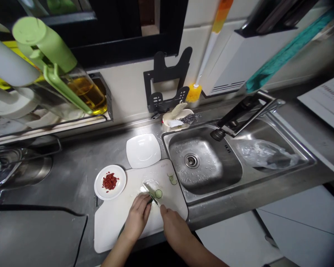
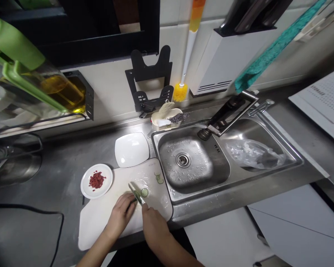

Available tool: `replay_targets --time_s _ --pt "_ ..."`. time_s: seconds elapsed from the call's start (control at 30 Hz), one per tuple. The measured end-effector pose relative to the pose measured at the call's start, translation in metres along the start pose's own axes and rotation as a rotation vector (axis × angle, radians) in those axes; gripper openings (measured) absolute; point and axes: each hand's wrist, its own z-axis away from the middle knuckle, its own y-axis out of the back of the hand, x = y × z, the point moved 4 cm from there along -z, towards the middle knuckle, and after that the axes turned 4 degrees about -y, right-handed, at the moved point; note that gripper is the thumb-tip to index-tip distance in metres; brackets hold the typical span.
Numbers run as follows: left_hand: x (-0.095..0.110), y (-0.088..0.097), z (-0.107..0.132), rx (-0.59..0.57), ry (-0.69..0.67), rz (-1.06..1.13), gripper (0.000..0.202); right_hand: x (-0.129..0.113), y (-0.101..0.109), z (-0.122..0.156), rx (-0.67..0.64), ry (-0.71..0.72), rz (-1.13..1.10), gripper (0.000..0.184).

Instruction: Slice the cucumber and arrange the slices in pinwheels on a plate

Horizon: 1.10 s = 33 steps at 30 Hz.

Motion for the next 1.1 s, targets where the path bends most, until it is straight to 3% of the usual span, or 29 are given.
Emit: replay_targets --time_s 0.57,0.8,1.1 --pt "-0.002 -0.001 0.001 0.000 -0.007 -0.007 0.024 0.002 -0.008 -0.021 0.036 0.005 -0.129 0.042" --pt "-0.002 -0.002 0.003 0.006 0.004 -0.017 0.024 0.013 -0.005 -0.009 0.052 -0.012 -0.076 0.048" --pt "-0.001 -0.001 0.003 0.012 -0.002 0.002 0.021 0.007 -0.002 0.018 0.054 -0.010 0.033 0.049"
